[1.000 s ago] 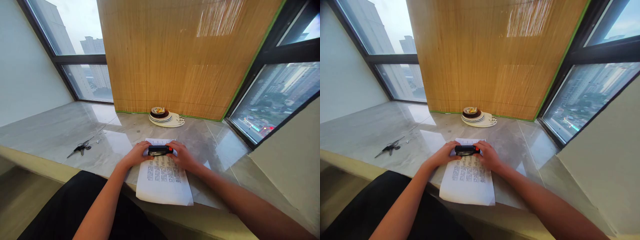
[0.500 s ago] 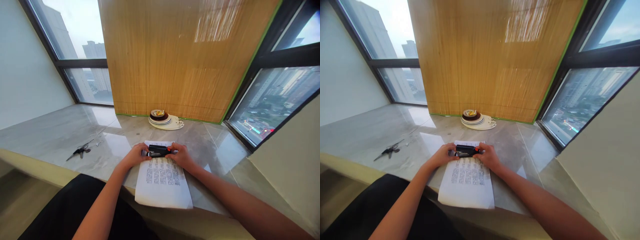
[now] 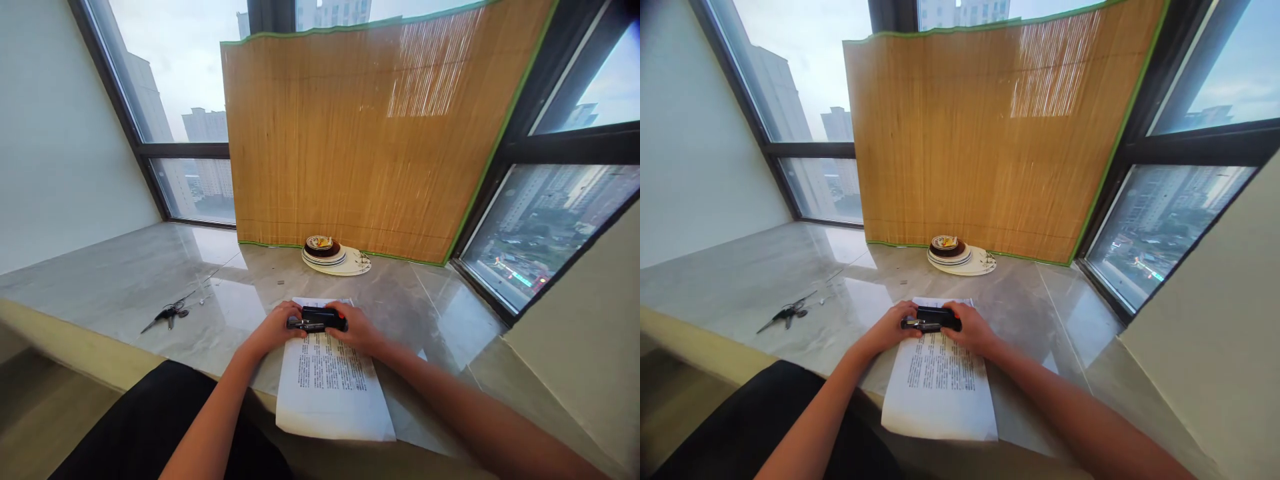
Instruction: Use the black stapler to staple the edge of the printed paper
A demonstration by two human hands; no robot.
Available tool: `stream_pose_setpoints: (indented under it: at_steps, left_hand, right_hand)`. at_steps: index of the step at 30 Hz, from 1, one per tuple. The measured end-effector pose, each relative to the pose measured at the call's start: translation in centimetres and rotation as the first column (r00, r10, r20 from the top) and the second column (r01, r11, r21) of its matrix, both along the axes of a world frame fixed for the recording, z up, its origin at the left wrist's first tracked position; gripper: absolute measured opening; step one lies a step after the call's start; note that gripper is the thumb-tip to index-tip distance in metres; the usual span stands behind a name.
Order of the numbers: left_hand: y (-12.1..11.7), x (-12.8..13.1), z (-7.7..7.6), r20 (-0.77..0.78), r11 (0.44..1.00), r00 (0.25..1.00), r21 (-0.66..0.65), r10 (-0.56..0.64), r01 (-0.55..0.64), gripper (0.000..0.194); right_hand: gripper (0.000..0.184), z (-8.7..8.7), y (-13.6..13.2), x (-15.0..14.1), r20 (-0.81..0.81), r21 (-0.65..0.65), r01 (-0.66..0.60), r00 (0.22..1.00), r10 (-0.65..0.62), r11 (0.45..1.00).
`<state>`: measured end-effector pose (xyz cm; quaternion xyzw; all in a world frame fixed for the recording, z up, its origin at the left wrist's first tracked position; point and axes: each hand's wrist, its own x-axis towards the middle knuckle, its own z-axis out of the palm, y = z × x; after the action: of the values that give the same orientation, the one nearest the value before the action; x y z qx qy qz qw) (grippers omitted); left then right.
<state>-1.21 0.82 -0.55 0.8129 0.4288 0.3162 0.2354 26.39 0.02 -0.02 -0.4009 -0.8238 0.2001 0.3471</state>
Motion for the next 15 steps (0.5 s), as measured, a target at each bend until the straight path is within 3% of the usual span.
stream_pose_setpoints:
  at_steps: [2,4,6,8,10,12,15]
  left_hand:
    - [-0.4,-0.1,0.6,0.095,0.998,0.994,-0.032,0.054,-0.052,0.056]
    - [-1.0,-0.2,1.4,0.248,0.985,0.961,-0.147,0.123,-0.088,0.068]
    - [-1.5,-0.2,2.1,0.423,0.947,0.899,-0.321,0.114,0.031,0.065]
    - [-1.8,0.1,2.4,0.618,0.872,0.776,-0.442,0.125,0.211,0.059]
    - [-1.7,0.4,2.2,0.756,0.796,0.61,-0.511,0.237,0.324,0.049]
    - [-1.2,0.8,1.8,0.8,0.724,0.461,-0.571,0.384,0.387,0.033]
    - [-0.8,1.2,1.6,0.776,0.63,0.364,-0.63,0.514,0.454,0.024]
  right_hand:
    - [0.029,0.2,-0.2,-0.4,0.049,0.017,0.009,0.999,-0.01,1.0]
    - [0.02,0.4,-0.5,-0.6,0.051,0.08,0.071,0.996,-0.075,0.994]
    - [0.019,0.6,-0.8,-0.6,0.014,0.2,0.124,0.992,-0.129,0.972]
    - [0.023,0.7,-1.1,-0.6,-0.016,0.37,0.12,0.992,-0.123,0.921]
    - [0.031,0.7,-1.3,-0.6,0.026,0.541,0.049,0.997,-0.075,0.84]
    - [0.037,0.6,-1.4,-0.4,0.131,0.644,-0.068,0.991,-0.023,0.762]
    - [0.04,0.6,-1.4,0.2,0.223,0.682,-0.17,0.975,0.018,0.711]
